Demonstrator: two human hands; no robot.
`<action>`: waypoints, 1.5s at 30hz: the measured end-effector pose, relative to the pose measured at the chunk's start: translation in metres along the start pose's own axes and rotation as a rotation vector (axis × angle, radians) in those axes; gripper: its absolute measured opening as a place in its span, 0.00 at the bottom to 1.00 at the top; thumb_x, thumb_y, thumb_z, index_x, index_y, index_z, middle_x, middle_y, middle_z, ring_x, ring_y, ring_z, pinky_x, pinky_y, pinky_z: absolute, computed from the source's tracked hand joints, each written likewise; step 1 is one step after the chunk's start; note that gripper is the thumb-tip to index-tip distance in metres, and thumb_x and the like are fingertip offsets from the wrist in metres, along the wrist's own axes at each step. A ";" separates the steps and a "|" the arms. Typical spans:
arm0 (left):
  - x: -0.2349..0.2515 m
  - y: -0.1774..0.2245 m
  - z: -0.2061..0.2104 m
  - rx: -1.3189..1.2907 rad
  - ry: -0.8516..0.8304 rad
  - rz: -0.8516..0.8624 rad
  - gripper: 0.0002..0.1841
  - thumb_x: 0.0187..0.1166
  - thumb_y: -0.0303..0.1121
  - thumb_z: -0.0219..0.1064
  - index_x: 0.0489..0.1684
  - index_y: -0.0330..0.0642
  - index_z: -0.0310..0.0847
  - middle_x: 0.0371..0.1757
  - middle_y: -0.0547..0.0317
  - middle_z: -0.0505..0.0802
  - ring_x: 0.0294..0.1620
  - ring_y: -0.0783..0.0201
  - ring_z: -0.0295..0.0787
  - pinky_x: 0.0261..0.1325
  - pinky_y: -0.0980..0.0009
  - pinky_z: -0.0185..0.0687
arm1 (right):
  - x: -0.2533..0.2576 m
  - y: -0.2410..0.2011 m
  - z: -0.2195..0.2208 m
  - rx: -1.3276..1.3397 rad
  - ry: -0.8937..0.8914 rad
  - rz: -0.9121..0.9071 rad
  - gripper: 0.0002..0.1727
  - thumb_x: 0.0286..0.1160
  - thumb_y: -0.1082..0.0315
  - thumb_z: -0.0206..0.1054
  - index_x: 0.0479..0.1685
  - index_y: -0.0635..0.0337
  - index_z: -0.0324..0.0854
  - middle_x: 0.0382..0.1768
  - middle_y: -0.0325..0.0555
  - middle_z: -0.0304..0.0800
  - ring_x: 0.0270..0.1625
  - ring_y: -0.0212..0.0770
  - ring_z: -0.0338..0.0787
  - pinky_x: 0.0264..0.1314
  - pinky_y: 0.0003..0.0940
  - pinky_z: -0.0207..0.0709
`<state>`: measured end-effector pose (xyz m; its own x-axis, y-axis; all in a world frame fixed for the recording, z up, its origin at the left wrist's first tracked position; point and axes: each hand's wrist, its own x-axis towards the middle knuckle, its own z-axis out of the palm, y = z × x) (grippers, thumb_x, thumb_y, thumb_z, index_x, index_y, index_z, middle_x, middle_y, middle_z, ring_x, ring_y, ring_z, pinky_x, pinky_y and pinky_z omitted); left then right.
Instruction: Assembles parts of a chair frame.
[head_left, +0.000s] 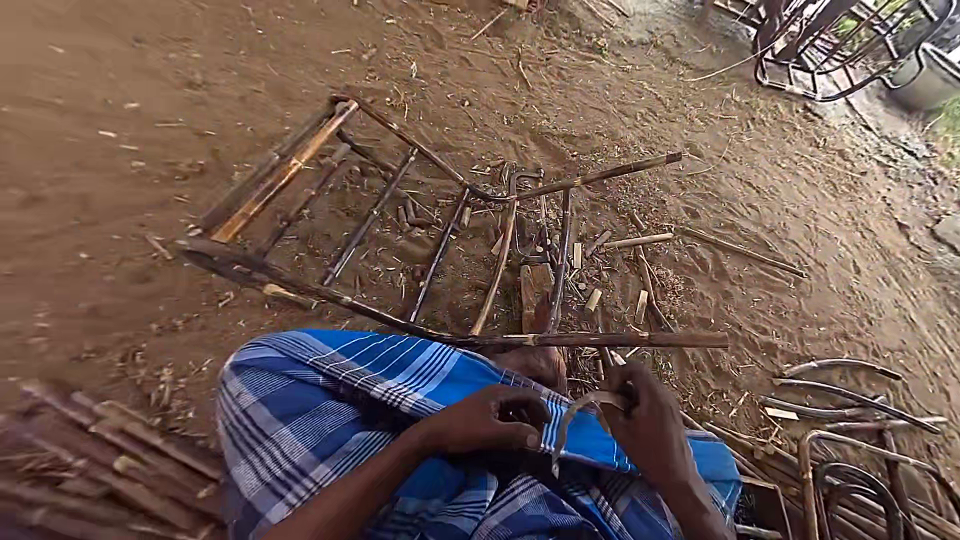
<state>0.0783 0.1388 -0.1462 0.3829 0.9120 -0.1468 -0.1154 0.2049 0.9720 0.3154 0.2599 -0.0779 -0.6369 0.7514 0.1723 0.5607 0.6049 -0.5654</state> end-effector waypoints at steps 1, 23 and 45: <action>-0.003 0.001 -0.002 0.025 0.042 0.013 0.29 0.76 0.51 0.75 0.69 0.42 0.82 0.62 0.59 0.90 0.59 0.65 0.89 0.63 0.64 0.87 | 0.008 -0.005 -0.003 -0.034 -0.035 0.026 0.12 0.57 0.67 0.77 0.40 0.54 0.82 0.32 0.39 0.85 0.28 0.39 0.85 0.29 0.45 0.83; 0.006 -0.073 -0.107 -0.434 1.010 -0.384 0.11 0.84 0.23 0.65 0.59 0.31 0.81 0.42 0.49 0.91 0.34 0.64 0.89 0.44 0.68 0.88 | 0.110 0.014 0.054 0.008 -0.449 0.131 0.06 0.74 0.61 0.77 0.46 0.47 0.93 0.42 0.35 0.97 0.43 0.39 0.94 0.50 0.53 0.86; 0.006 -0.047 -0.092 -0.160 0.366 0.077 0.14 0.88 0.39 0.59 0.37 0.40 0.85 0.29 0.63 0.89 0.30 0.72 0.82 0.41 0.73 0.79 | 0.113 -0.001 0.023 -0.087 -0.474 0.028 0.06 0.75 0.62 0.77 0.46 0.42 0.94 0.43 0.29 0.96 0.38 0.34 0.91 0.45 0.48 0.86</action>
<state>0.0018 0.1669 -0.2096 0.0191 0.9872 -0.1586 -0.2832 0.1575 0.9460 0.2305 0.3382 -0.0766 -0.7808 0.5768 -0.2403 0.6102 0.6213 -0.4915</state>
